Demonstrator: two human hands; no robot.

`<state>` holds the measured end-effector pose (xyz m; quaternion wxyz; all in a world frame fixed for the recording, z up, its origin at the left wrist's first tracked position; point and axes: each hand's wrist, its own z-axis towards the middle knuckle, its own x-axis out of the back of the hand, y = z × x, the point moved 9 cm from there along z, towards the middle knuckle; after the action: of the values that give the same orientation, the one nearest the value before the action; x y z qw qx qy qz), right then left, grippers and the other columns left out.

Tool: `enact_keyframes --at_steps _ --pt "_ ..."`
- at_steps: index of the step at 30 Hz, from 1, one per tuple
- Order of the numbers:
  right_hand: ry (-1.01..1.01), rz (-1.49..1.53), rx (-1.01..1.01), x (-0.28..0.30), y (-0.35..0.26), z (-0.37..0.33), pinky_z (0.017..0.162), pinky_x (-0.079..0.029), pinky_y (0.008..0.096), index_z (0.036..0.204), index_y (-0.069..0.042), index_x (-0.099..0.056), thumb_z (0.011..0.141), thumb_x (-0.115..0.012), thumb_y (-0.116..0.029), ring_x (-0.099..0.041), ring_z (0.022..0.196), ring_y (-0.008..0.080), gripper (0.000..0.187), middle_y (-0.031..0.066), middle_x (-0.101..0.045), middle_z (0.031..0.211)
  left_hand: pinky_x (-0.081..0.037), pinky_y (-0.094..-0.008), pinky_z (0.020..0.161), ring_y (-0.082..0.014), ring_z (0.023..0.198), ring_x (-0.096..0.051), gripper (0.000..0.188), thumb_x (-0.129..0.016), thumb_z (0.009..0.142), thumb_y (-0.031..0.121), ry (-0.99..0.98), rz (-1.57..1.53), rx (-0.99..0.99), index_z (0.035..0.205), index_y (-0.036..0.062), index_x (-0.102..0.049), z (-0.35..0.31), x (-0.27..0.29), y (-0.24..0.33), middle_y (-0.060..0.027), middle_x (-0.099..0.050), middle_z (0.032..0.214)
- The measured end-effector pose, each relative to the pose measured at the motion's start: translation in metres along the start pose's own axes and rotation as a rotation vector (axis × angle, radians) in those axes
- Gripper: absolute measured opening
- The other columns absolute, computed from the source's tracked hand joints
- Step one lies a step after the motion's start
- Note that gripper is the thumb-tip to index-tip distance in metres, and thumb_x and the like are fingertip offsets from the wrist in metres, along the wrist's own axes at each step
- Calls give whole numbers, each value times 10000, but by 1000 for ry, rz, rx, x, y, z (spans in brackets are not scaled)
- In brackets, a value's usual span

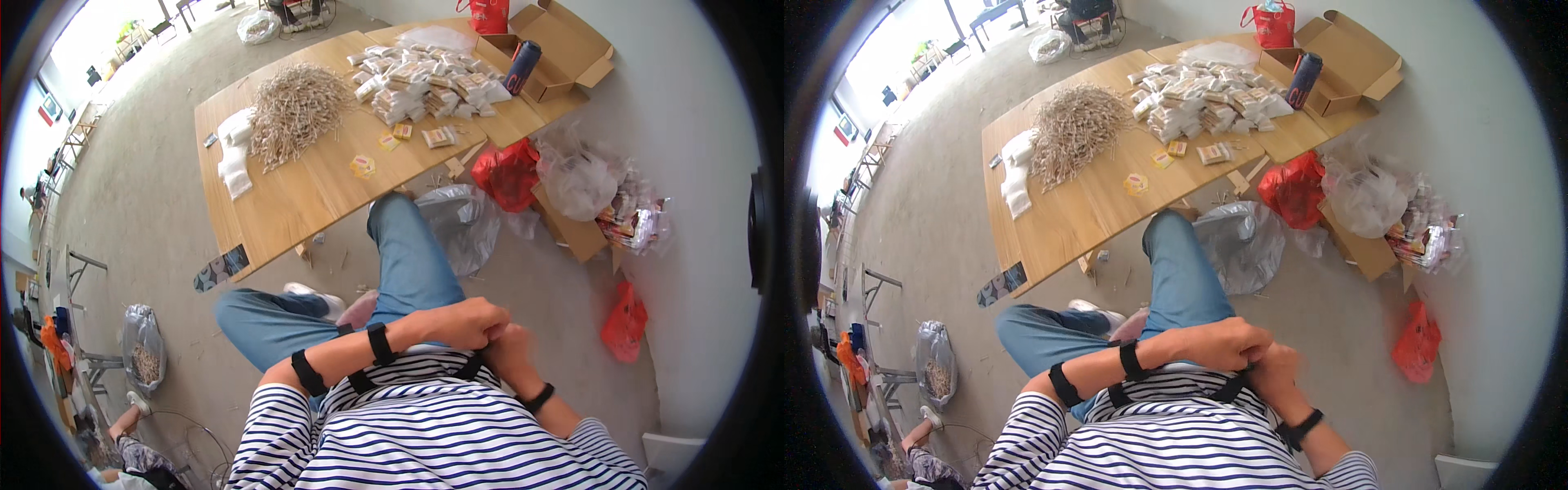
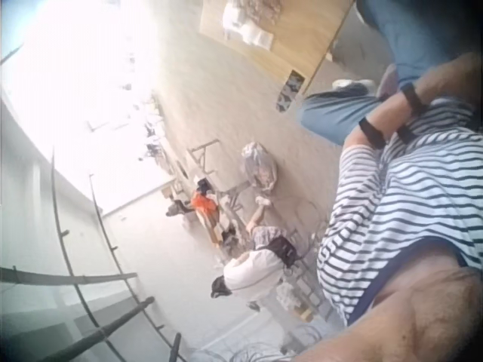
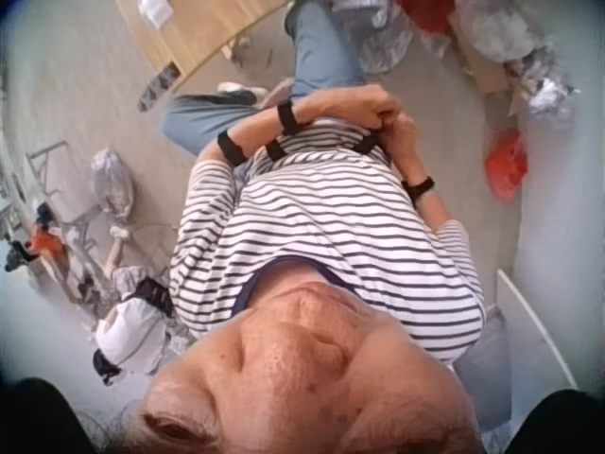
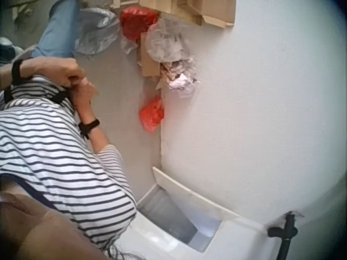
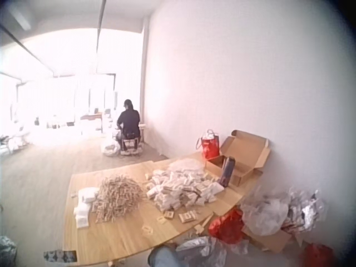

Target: Sorting cotton swabs into bundles and placing them into small plastic bags.

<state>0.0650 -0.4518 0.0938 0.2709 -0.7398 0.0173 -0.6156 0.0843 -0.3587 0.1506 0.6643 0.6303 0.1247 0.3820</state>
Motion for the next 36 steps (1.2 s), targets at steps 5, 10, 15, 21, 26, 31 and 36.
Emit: enact_keyframes --at_steps 5,10,15,21,26,31,36 --pt "52 -63 171 16 0 19 619 -513 386 887 -25 -670 706 -755 -105 -665 700 327 215 153 -656 723 -464 -426 646 -384 731 -608 109 -602 756 -16 44 76 72 859 6 -573 -8 25 -10 -185 -600 745" --pt "-564 488 -38 45 2 68 791 -532 331 1215 -3 -644 720 -822 -240 -657 834 259 577 146 -683 944 -487 -436 918 -373 1074 -596 343 -702 812 106 467 538 270 1129 11 -611 -64 127 -68 -194 -612 1175" --pt "-5 124 407 17 -44 191 1029 -439 413 1296 30 -566 796 -748 -195 -539 1200 376 578 231 -586 1279 -318 -482 1146 -360 1415 -364 653 -769 809 266 604 916 578 1347 -6 -517 -125 192 -118 -183 -448 1487" --pt "108 84 547 -42 -110 322 1068 -414 436 1350 61 -489 833 -712 -172 -495 1246 402 610 256 -509 1359 -237 -503 1198 -325 1491 -250 826 -769 807 355 670 938 746 1472 22 -411 -138 237 -154 -157 -324 1581" --pt "171 -1 485 -64 -128 374 1094 -381 450 1369 52 -455 819 -734 -172 -415 1316 391 656 225 -452 1403 -158 -563 1211 -296 1525 -158 961 -772 734 482 560 957 725 1508 69 -379 -113 253 -167 -85 -247 1630" --pt "271 -42 471 -72 -125 391 1134 -337 450 1395 40 -452 807 -748 -184 -366 1356 391 696 222 -430 1438 -125 -597 1204 -280 1529 -149 1028 -728 707 577 455 966 668 1526 83 -351 -103 255 -184 -69 -240 1635" --pt "287 -36 504 -81 -127 392 1161 -308 454 1412 33 -448 820 -732 -231 -319 1420 379 708 224 -391 1495 -127 -590 1204 -264 1523 -181 1040 -685 715 619 437 975 626 1536 87 -333 -109 261 -189 -69 -262 1627"
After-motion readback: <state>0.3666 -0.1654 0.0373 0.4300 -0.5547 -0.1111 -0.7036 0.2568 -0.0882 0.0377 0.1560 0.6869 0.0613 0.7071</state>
